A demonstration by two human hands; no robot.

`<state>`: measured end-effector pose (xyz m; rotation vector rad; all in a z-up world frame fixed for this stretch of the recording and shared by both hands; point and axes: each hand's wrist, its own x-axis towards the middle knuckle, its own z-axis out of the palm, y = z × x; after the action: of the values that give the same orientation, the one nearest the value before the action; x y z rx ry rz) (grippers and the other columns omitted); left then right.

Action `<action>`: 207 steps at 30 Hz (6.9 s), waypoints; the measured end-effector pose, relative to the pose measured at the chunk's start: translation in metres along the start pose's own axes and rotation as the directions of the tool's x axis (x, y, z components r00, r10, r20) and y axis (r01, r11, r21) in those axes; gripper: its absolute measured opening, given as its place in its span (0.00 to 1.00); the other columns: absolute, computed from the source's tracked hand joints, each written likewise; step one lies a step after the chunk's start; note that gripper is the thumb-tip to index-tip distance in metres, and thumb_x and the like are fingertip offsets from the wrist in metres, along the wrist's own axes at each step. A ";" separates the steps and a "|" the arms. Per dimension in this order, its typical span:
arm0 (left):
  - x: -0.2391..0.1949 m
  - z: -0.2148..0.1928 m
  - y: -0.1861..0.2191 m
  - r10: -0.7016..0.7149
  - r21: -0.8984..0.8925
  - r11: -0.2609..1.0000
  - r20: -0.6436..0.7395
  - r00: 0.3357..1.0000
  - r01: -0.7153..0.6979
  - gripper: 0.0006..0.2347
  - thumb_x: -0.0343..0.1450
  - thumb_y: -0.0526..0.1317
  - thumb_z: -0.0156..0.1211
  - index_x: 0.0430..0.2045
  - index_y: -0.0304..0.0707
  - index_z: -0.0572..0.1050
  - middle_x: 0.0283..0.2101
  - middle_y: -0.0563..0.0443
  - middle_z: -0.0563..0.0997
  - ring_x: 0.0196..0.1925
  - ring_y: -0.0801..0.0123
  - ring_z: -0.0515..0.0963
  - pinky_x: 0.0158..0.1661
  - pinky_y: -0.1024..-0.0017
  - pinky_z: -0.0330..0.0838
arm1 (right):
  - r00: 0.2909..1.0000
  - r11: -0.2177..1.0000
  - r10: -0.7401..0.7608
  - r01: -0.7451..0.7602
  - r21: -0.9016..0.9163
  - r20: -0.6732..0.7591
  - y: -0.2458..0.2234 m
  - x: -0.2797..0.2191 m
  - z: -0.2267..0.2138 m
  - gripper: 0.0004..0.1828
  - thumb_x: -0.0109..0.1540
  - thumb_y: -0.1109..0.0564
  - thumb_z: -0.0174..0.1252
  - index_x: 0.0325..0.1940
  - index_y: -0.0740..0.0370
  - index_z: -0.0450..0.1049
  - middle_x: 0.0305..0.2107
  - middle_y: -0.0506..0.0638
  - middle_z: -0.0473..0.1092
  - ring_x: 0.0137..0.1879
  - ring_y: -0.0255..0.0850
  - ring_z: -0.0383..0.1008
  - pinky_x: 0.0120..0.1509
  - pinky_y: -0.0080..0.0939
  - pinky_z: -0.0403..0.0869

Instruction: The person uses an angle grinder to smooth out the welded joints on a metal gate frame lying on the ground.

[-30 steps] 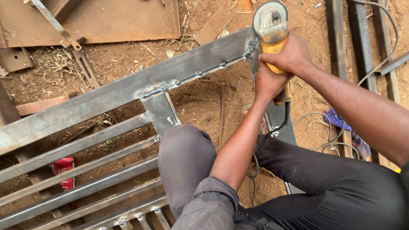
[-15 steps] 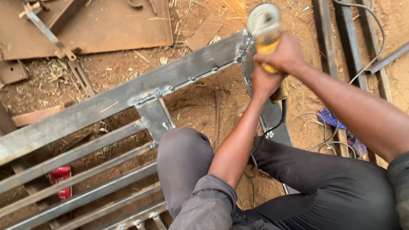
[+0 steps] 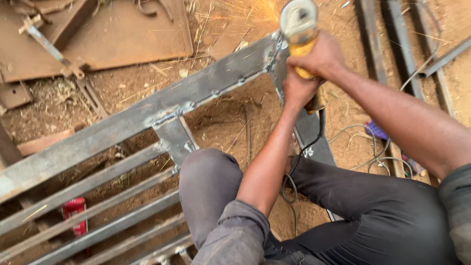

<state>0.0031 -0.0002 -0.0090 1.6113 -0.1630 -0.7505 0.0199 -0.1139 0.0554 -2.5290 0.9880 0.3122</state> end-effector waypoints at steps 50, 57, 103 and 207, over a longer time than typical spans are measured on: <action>-0.015 0.018 -0.022 0.041 0.030 0.999 0.037 0.998 -0.043 0.33 0.52 0.55 0.77 0.47 0.34 0.77 0.42 0.42 0.87 0.44 0.55 0.88 0.43 0.62 0.81 | 0.999 0.994 0.050 -0.048 -0.100 0.015 0.018 -0.019 0.009 0.46 0.51 0.33 0.73 0.58 0.71 0.70 0.42 0.61 0.77 0.45 0.50 0.80 0.51 0.47 0.79; -0.027 0.013 -0.007 -0.034 0.090 0.995 0.005 0.999 0.033 0.38 0.51 0.56 0.77 0.52 0.34 0.72 0.44 0.37 0.85 0.46 0.49 0.86 0.44 0.58 0.79 | 0.999 0.999 -0.038 0.038 -0.003 -0.007 0.020 -0.033 0.002 0.41 0.47 0.35 0.73 0.53 0.67 0.76 0.44 0.61 0.78 0.49 0.51 0.80 0.55 0.49 0.77; -0.056 -0.011 -0.008 -0.078 0.011 0.997 -0.140 0.987 0.080 0.37 0.54 0.53 0.76 0.56 0.40 0.65 0.49 0.39 0.83 0.50 0.47 0.84 0.47 0.57 0.77 | 0.994 0.992 -0.102 0.098 0.076 0.047 0.000 -0.047 0.027 0.40 0.49 0.37 0.73 0.56 0.64 0.75 0.46 0.57 0.78 0.49 0.47 0.81 0.57 0.46 0.77; -0.072 -0.051 0.012 -0.182 0.213 0.960 -0.015 0.983 0.181 0.35 0.60 0.53 0.70 0.61 0.39 0.66 0.48 0.35 0.84 0.50 0.46 0.84 0.48 0.55 0.77 | 0.911 0.543 -0.005 -0.343 0.766 0.411 -0.005 -0.078 0.036 0.23 0.59 0.49 0.69 0.53 0.62 0.77 0.44 0.50 0.79 0.48 0.37 0.81 0.52 0.40 0.79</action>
<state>-0.0213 0.0767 0.0292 1.8464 -0.1026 -0.9022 -0.0356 -0.0483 0.0518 -1.4238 0.9249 0.2702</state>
